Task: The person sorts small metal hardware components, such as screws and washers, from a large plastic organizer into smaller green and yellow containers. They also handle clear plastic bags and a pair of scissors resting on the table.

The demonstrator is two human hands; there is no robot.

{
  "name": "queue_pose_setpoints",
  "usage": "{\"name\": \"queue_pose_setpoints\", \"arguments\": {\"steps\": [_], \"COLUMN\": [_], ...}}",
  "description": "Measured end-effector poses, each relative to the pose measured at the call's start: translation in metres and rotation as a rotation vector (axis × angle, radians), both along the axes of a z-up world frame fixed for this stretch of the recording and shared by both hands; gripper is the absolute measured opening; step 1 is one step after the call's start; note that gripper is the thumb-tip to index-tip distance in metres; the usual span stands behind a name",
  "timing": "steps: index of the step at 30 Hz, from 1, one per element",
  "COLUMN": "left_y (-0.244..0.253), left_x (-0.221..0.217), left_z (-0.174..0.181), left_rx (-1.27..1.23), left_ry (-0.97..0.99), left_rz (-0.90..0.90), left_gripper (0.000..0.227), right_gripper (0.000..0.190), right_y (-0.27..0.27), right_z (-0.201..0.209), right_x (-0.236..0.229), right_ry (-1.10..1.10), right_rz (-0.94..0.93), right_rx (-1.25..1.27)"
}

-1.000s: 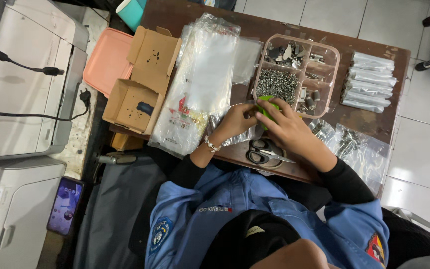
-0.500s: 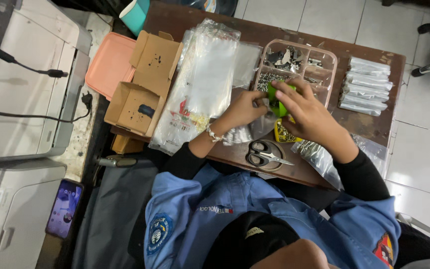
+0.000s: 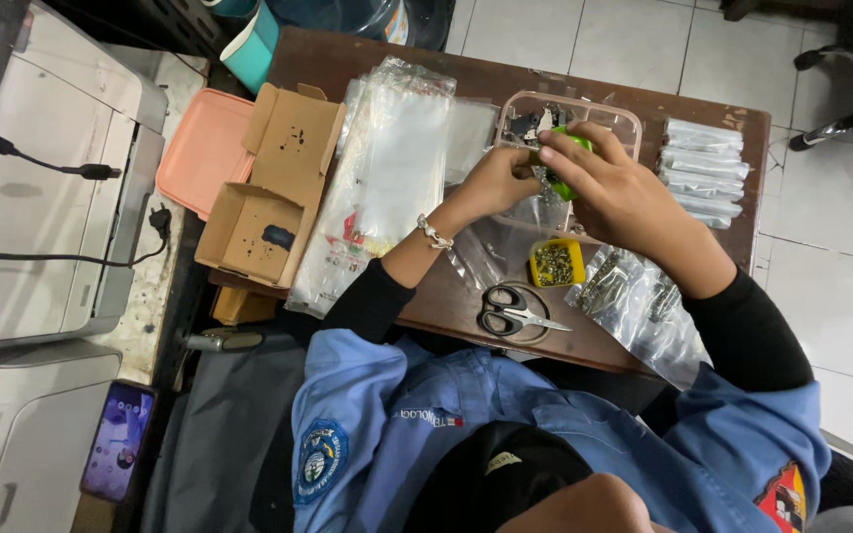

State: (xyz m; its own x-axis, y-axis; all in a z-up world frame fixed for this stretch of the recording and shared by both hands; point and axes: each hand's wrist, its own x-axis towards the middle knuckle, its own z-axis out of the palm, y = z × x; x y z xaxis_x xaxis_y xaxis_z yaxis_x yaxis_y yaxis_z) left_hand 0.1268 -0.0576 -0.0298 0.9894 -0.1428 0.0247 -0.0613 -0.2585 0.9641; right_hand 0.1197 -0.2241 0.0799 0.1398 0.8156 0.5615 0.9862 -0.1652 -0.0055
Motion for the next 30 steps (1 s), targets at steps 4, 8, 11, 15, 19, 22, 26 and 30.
{"name": "queue_pose_setpoints", "arguments": {"steps": [4, 8, 11, 15, 19, 22, 26, 30], "left_y": [0.002, 0.003, 0.002, 0.003, 0.006, 0.008, 0.015, 0.018], "left_x": [0.009, 0.004, -0.001, 0.017, 0.006, -0.009, -0.036, -0.052], "left_z": [-0.019, -0.003, 0.008, -0.042, -0.022, 0.005, 0.053, 0.048], "left_rx": [-0.017, 0.004, -0.013, -0.019, -0.048, -0.062, -0.006, -0.170], "left_ry": [0.009, -0.027, -0.044, -0.056, -0.060, -0.024, 0.078, -0.270], "left_rz": [-0.006, 0.010, 0.016, 0.019, 0.004, 0.041, -0.066, -0.023], "left_gripper": [0.010, 0.020, 0.024, 0.024, 0.025, 0.014, 0.033, 0.034], "right_gripper": [0.064, 0.058, 0.055, 0.054, 0.055, 0.059, 0.036, 0.023], "right_y": [0.002, 0.006, 0.010, 0.012, 0.009, -0.004, -0.021, -0.031], "right_z": [0.003, 0.012, 0.018, 0.014, 0.007, 0.001, 0.005, -0.071], "right_x": [-0.002, -0.006, -0.009, -0.010, -0.006, 0.005, 0.007, 0.023], "right_ry": [-0.055, -0.129, -0.130, -0.160, -0.145, -0.046, 0.308, 0.493], "right_rz": [-0.059, -0.102, -0.108, -0.120, -0.135, -0.186, -0.282, -0.354], "right_rx": [-0.057, -0.105, -0.124, -0.150, -0.134, -0.150, 0.082, 0.220]}}
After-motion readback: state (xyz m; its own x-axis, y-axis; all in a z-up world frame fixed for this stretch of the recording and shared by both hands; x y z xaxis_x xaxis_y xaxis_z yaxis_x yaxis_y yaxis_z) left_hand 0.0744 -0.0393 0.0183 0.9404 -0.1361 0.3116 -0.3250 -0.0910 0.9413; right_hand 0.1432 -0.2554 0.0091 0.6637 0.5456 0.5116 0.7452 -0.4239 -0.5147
